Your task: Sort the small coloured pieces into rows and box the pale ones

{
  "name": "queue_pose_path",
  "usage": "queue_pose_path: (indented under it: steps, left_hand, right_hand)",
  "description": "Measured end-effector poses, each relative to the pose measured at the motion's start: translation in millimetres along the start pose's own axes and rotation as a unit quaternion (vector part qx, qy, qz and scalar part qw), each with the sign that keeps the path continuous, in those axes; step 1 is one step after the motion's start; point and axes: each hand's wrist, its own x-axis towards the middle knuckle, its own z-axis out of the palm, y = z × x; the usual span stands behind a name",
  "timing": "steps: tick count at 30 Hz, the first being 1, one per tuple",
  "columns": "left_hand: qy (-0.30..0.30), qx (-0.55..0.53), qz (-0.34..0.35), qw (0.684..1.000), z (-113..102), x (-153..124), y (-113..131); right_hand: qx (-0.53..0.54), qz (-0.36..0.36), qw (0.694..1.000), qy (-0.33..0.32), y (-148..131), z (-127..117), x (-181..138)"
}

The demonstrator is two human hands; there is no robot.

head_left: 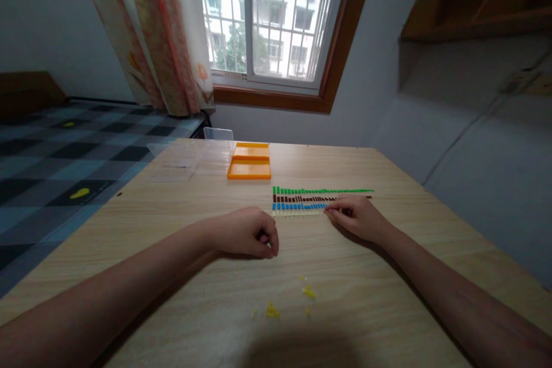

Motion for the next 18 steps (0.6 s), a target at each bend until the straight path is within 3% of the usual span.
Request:
queue_pose_path:
  steps: [18]
  left_hand:
    - [0.000,-0.007,0.009,1.000,-1.2,-0.4,0.4]
  right_hand:
    - [0.021,-0.023,0.999,-0.009,-4.3,3.2,0.9]
